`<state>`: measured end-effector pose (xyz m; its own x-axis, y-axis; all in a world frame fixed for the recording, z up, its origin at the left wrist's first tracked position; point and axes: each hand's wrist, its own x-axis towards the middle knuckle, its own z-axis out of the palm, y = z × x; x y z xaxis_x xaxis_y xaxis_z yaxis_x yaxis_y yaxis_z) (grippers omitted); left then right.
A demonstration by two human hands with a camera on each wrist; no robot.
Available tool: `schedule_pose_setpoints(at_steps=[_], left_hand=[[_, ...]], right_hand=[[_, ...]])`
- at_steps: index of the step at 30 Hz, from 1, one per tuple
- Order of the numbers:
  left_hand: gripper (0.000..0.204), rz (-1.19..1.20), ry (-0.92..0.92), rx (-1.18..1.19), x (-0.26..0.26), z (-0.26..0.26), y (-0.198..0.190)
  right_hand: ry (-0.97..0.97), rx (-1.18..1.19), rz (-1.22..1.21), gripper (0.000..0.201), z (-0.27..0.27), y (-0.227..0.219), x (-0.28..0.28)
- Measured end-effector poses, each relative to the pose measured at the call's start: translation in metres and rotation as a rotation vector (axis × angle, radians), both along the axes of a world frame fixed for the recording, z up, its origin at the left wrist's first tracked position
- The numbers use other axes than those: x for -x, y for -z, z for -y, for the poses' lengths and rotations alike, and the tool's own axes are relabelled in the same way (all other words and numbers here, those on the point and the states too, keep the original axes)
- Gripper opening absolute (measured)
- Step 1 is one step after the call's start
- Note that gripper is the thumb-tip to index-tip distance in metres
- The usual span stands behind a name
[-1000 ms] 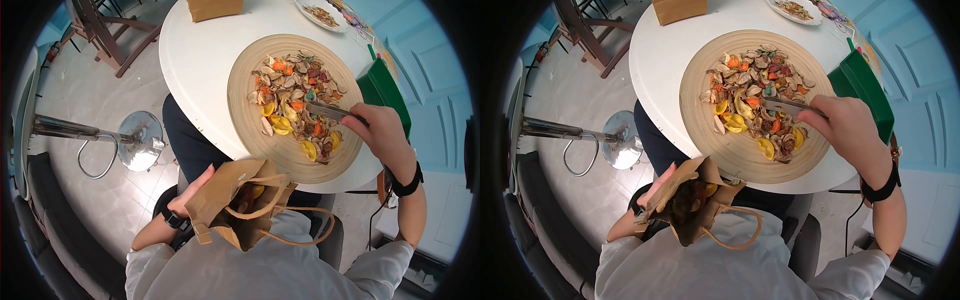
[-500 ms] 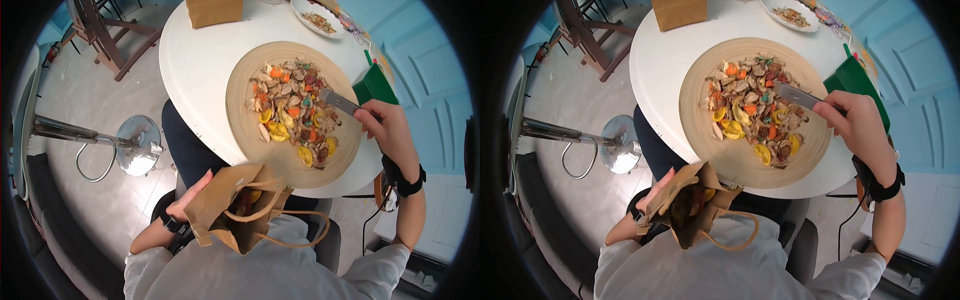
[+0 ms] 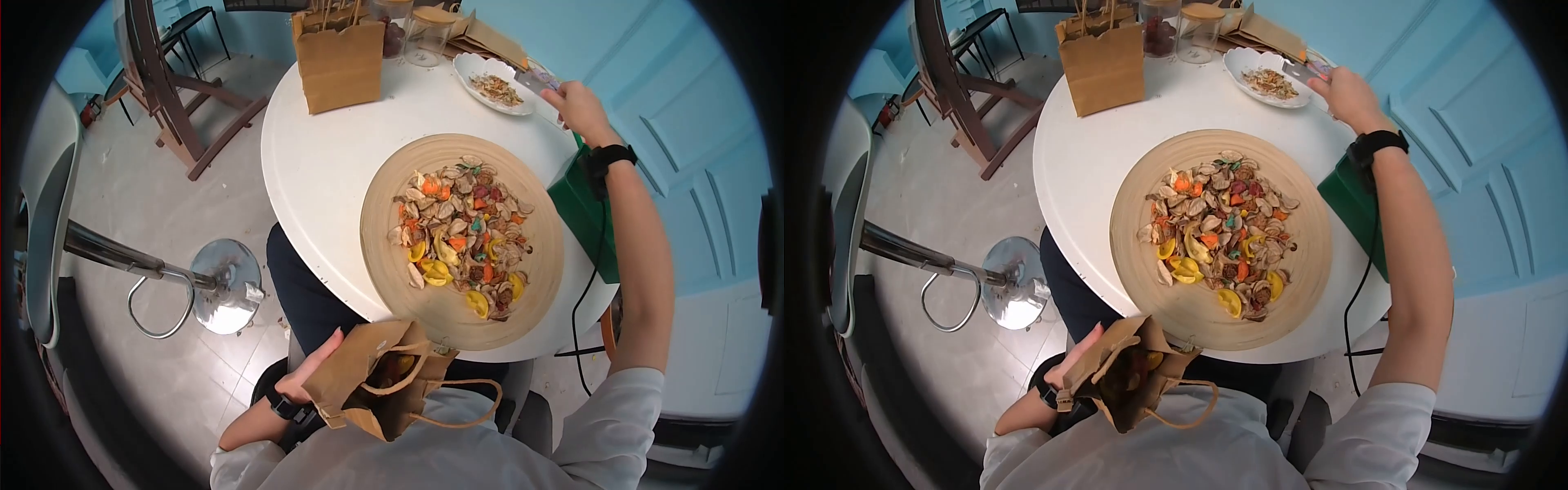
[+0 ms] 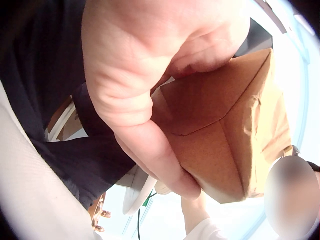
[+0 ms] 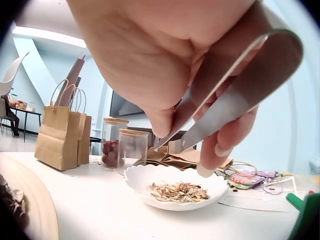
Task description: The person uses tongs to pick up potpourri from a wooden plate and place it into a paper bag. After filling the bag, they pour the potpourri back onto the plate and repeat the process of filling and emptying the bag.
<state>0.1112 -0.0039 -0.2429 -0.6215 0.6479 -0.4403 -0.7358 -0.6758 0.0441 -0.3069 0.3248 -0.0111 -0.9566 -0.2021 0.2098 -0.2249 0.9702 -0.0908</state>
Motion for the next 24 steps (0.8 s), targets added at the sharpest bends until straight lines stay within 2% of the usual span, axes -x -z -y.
schedule_pose_setpoints(at_steps=[3, 4, 5, 7, 11, 13, 14, 17, 19, 21, 23, 24], left_hand=[[0.064, -0.054, 0.023, -0.005, -0.001, 0.003, -0.003], [0.064, -0.015, 0.016, -0.054, -0.001, 0.004, -0.007], [0.067, -0.032, 0.057, 0.064, 0.001, 0.002, -0.014], [0.066, -0.038, 0.005, -0.202, 0.000, 0.002, -0.010], [0.068, -0.074, 0.003, -0.125, 0.004, -0.003, -0.024], [0.068, -0.126, -0.027, -0.346, 0.002, -0.001, -0.012], [0.068, -0.115, -0.039, -0.410, 0.002, -0.002, -0.008], [0.067, -0.138, -0.028, -0.357, 0.002, -0.001, -0.011], [0.066, -0.116, -0.030, -0.342, 0.002, -0.001, -0.012], [0.066, -0.096, -0.031, -0.330, 0.002, -0.002, -0.013], [0.066, 0.046, -0.103, -0.600, 0.002, -0.004, -0.014], [0.066, 0.046, -0.101, -0.600, 0.002, -0.003, -0.014]], right_hand=[[-0.010, 0.085, 0.080, 0.050, -0.010, 0.001, -0.012], [-0.081, 0.151, 0.079, 0.049, -0.008, -0.001, -0.030], [-0.141, 0.169, 0.073, 0.046, -0.007, -0.003, -0.049], [-0.234, 0.168, 0.052, 0.038, -0.002, -0.010, -0.092], [-0.382, 0.187, 0.097, 0.023, 0.006, -0.013, -0.174], [-0.419, 0.041, 0.155, 0.024, 0.009, -0.015, -0.203], [-0.409, 0.047, 0.215, 0.026, 0.010, -0.012, -0.215], [-0.420, 0.027, 0.283, 0.032, 0.012, -0.003, -0.242], [-0.585, -0.083, 0.149, 0.037, 0.011, 0.007, -0.253], [-0.609, -0.095, 0.134, 0.041, 0.010, 0.011, -0.256], [-0.590, -0.163, 0.151, 0.040, 0.010, 0.012, -0.258], [-0.589, -0.163, 0.151, 0.040, 0.008, 0.012, -0.256]])
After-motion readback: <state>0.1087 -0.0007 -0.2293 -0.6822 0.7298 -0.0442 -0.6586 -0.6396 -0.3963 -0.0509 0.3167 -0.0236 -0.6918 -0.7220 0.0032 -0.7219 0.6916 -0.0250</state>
